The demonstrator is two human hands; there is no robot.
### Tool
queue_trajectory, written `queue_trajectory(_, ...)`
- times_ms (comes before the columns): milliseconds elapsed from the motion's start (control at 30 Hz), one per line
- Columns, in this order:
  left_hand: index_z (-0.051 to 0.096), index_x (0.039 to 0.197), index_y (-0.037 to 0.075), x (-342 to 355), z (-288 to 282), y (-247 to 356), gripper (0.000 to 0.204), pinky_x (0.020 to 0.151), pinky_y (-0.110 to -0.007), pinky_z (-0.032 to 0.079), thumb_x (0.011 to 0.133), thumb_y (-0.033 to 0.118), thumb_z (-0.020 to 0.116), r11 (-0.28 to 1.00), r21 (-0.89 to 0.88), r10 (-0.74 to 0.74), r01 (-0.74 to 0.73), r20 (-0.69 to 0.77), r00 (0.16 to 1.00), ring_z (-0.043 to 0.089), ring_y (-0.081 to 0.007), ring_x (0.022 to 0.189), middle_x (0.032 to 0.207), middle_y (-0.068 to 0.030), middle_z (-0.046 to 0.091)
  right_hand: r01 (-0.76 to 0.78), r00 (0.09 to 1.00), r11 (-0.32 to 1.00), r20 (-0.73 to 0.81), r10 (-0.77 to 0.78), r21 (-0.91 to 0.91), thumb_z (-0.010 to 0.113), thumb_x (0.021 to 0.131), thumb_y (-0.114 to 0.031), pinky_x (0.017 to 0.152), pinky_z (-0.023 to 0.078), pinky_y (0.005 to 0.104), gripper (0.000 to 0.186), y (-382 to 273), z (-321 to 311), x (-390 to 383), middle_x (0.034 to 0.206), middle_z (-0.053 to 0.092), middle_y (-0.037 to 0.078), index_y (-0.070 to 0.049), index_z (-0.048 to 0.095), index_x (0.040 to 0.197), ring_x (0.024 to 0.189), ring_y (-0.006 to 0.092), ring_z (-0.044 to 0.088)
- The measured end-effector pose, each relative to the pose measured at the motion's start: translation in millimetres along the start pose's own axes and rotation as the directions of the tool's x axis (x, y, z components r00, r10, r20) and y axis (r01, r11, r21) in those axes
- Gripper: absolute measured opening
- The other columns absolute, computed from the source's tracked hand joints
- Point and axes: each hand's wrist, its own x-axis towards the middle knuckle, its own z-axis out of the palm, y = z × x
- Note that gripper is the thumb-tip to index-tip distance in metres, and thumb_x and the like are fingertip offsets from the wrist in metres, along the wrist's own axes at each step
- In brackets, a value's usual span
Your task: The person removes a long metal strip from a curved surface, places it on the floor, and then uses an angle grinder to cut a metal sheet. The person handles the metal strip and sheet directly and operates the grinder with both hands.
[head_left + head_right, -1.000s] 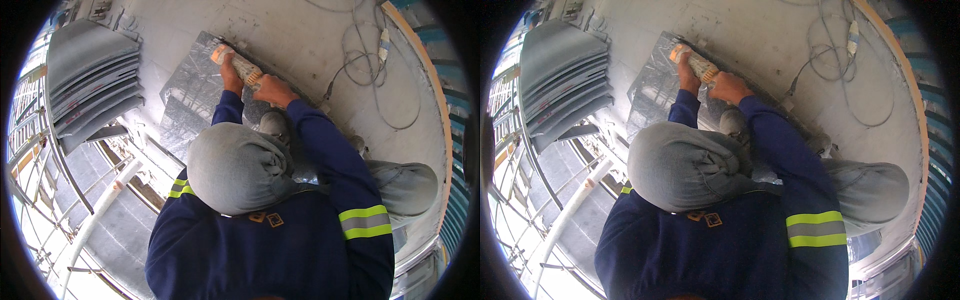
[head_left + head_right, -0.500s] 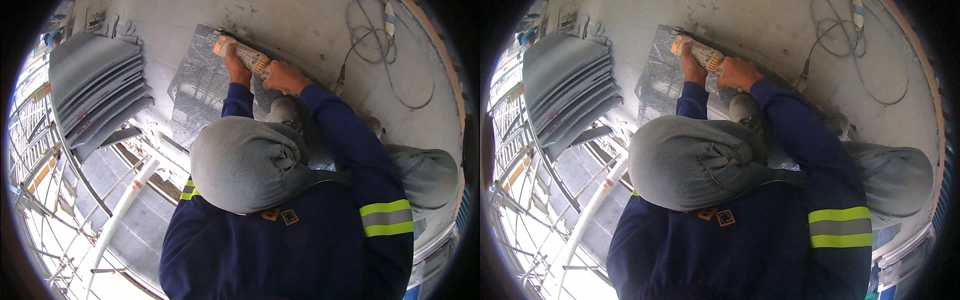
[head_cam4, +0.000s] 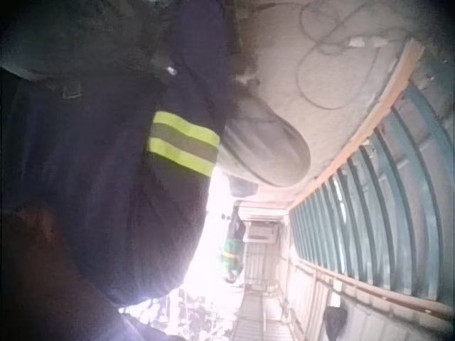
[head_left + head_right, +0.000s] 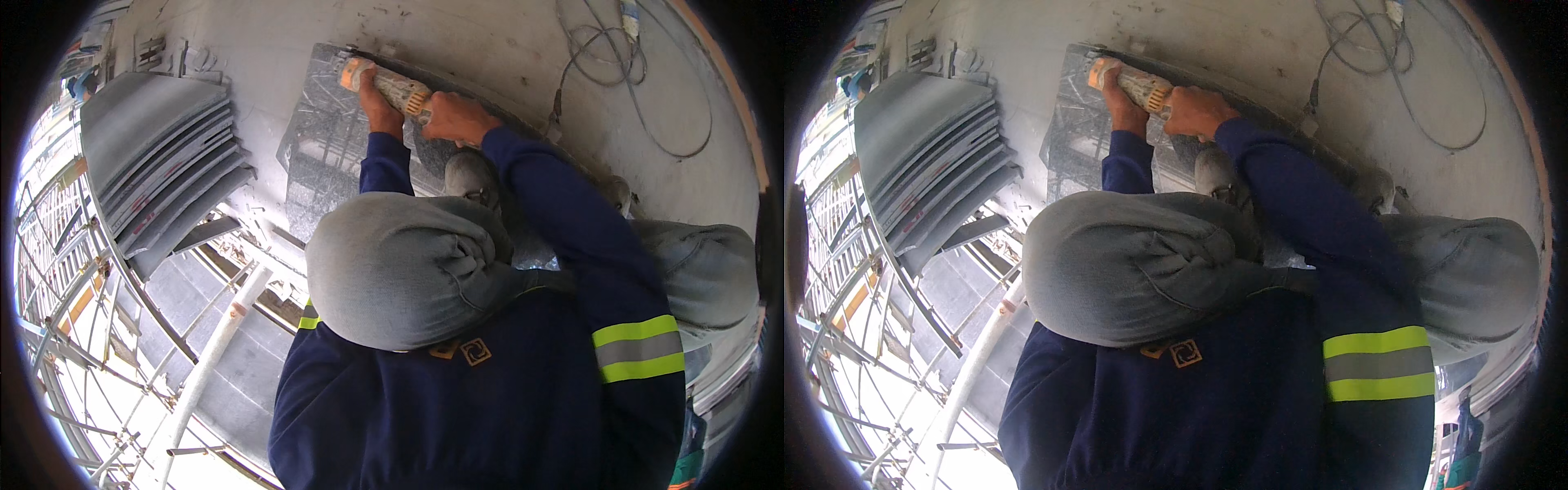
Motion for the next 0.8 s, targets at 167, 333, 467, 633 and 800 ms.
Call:
queue_trajectory(167,0.054,0.113,0.007,-8,4,-1,0.032,0.072,-0.044,0.056,0.089,0.026,0.064,0.999,0.018,-0.031,0.031,0.018,0.999,0.064,-0.0269,0.082,0.094,-0.0087,0.057,0.006,1.0,0.998,-0.007,-0.006,-0.057,0.071,0.072,-0.023,0.064,0.058,0.041,0.036,3,-4,-5,0.067,0.069,0.021,0.006,0.069,0.093,0.056,0.0299,0.07)
queue_trajectory(333,0.053,0.112,0.007,-6,4,-1,0.032,0.072,-0.045,0.056,0.088,0.026,0.063,1.0,0.006,-0.025,0.025,0.011,1.0,0.064,-0.0282,0.081,0.094,-0.0098,0.057,-0.018,1.0,0.996,0.008,0.019,-0.09,0.071,0.074,-0.025,0.065,0.06,0.0395,0.036,4,1,0,0.076,0.073,0.019,0.004,0.072,0.095,0.061,0.0272,0.073)
queue_trajectory(467,0.054,0.111,0.007,-7,6,0,0.03,0.072,-0.045,0.056,0.088,0.026,0.063,0.999,0.007,-0.051,0.051,0.001,0.999,0.064,-0.0286,0.082,0.095,-0.0105,0.057,-0.033,0.999,0.996,0.034,0.036,-0.086,0.072,0.073,-0.025,0.065,0.06,0.0394,0.037,4,-1,2,0.076,0.073,0.019,0.006,0.071,0.093,0.062,0.027,0.073)
queue_trajectory(633,0.055,0.113,0.008,7,-2,0,0.035,0.075,-0.044,0.056,0.087,0.028,0.064,0.999,0.048,0.02,-0.021,0.007,1.0,0.063,-0.0288,0.085,0.097,-0.0099,0.057,-0.013,1.0,1.0,0.024,0.013,-0.003,0.071,0.073,-0.025,0.065,0.06,0.04,0.037,4,0,6,0.074,0.073,0.019,0.006,0.071,0.093,0.062,0.0272,0.073)
queue_trajectory(800,0.055,0.115,0.008,25,-9,6,0.037,0.079,-0.045,0.055,0.086,0.029,0.065,0.999,0.018,0.032,-0.032,0.02,0.999,0.062,-0.0292,0.089,0.102,-0.0099,0.057,0.027,1.0,0.994,0.003,-0.027,-0.109,0.07,0.073,-0.024,0.065,0.061,0.0396,0.036,2,6,26,0.074,0.073,0.018,0.005,0.072,0.095,0.062,0.0268,0.074)
